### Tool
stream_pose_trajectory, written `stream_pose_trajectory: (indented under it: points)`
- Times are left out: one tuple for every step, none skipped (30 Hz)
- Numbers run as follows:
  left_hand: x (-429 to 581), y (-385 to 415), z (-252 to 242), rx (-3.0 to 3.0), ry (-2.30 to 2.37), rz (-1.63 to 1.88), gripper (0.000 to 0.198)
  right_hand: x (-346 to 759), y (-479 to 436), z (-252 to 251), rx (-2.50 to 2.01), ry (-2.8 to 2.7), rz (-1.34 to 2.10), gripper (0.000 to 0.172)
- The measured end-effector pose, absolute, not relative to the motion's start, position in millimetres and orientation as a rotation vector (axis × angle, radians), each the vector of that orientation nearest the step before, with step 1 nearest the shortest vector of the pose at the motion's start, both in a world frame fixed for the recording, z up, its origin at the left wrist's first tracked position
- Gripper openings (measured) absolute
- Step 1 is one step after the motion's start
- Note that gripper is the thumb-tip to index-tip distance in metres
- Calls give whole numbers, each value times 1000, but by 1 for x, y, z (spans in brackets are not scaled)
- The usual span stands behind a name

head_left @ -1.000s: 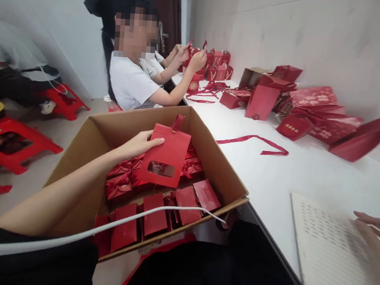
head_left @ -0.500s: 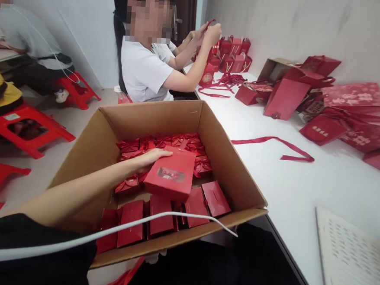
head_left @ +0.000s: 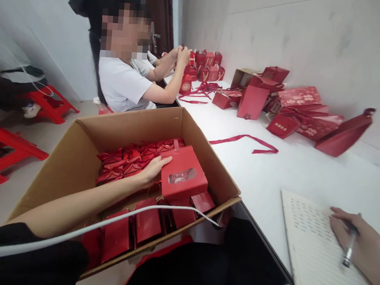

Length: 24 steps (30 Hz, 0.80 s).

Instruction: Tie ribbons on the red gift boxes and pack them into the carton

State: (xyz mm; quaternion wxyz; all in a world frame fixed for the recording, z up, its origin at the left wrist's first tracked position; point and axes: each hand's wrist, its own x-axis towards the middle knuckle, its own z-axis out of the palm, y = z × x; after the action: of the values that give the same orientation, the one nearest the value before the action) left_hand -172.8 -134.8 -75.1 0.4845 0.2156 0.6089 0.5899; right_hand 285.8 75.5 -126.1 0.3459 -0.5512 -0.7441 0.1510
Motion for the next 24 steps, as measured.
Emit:
stream_pose_trajectory:
  points:
    - [-170,-133,-74,648,1503,1494,35,282,73,-119,-1468,-1947,436,32]
    - [-168,-132,-74,775,1521,1511,41,280,70,-113,-1493,-1953,481,31]
    - [-165,-130,-74,905,1541,1478,43,277,68,-108,-1505,-1949,517,29]
    - [-162,-127,-76,1022,1557,1409,42,276,66,-104,-1502,-1945,540,26]
    - [-159,-125,-78,1126,1567,1335,38,275,64,-101,-1490,-1945,553,22]
    - [-156,-121,-82,1226,1564,1272,34,274,63,-100,-1468,-1948,557,19]
    - [-153,-118,-86,1323,1547,1230,30,274,62,-100,-1437,-1957,551,16]
    - [-151,-113,-90,1413,1518,1203,26,274,62,-102,-1399,-1969,540,14]
    - [-148,-108,-94,1485,1480,1187,23,274,61,-103,-1355,-1986,528,12]
    - [-146,-103,-98,1529,1438,1175,22,274,61,-105,-1315,-1999,507,11]
    - [-145,-97,-101,1544,1393,1163,22,273,61,-106,-1291,-2007,476,10]
    - [-144,-91,-104,1531,1344,1154,22,272,61,-107,-1281,-2014,445,10]
    - [-142,-84,-105,1503,1294,1150,23,270,60,-108,-1284,-2021,418,10]
    - [-141,-79,-106,1475,1246,1154,23,269,60,-108,-1297,-2021,395,11]
    - [-140,-74,-106,1454,1210,1167,22,267,59,-107,-1312,-2024,382,12]
    - [-138,-69,-107,1442,1193,1184,21,265,59,-107,-1324,-2030,379,13]
    - [-136,-65,-108,1437,1199,1203,19,264,58,-106,-1326,-2040,384,13]
    - [-133,-62,-109,1434,1226,1213,19,263,58,-106,-1321,-2046,386,13]
    - [-131,-60,-111,1432,1269,1210,20,261,58,-105,-1308,-2051,388,14]
    - [-129,-58,-114,1434,1316,1190,24,260,58,-105,-1293,-2054,389,14]
    - [-128,-57,-117,1445,1361,1154,29,259,57,-104,-1279,-2054,388,14]
    - [-128,-56,-119,1470,1400,1114,36,259,57,-103,-1271,-2045,382,15]
    - [-130,-55,-120,1504,1430,1075,42,259,55,-102,-1272,-2032,370,15]
    - [-135,-54,-121,1545,1456,1042,47,259,53,-100,-1280,-2015,354,16]
